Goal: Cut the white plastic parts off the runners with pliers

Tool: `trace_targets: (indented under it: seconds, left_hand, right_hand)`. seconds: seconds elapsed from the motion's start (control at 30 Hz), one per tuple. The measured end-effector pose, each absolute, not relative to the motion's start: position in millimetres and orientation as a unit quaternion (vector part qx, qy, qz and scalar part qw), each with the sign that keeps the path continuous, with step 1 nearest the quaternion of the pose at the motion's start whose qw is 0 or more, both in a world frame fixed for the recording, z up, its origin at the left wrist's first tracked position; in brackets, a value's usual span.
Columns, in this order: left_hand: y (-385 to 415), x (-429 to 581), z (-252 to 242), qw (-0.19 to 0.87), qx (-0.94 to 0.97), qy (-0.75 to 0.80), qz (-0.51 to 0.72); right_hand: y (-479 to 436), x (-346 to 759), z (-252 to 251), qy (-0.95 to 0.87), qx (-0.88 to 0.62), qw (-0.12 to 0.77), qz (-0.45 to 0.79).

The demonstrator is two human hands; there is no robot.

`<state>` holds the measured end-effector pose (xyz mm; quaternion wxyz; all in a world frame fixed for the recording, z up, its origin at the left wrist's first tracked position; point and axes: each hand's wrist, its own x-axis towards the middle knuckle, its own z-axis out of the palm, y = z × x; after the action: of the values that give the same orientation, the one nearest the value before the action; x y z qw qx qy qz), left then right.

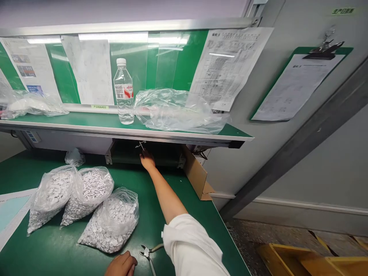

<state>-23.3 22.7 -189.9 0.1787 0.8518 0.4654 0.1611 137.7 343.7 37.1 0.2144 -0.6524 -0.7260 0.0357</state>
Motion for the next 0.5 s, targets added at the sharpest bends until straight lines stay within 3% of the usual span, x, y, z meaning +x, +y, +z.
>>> trace_targets:
  seconds: [0.17, 0.3, 0.5]
  left_hand:
    - [9.3, -26.0, -143.9, 0.190, 0.831, 0.471, 0.226]
    - [1.1, -29.5, -106.5, 0.211, 0.804, 0.486, 0.271]
    - [-0.6, -35.7, -109.3, 0.241, 0.734, 0.533, 0.345]
  right_hand:
    - [259.1, 156.1, 23.9, -0.744, -0.623, 0.229, 0.071]
    - [158.2, 169.7, -6.8, -0.767, -0.543, 0.300, 0.166]
    - [34.5, 179.3, -46.5, -0.773, -0.497, 0.296, 0.259]
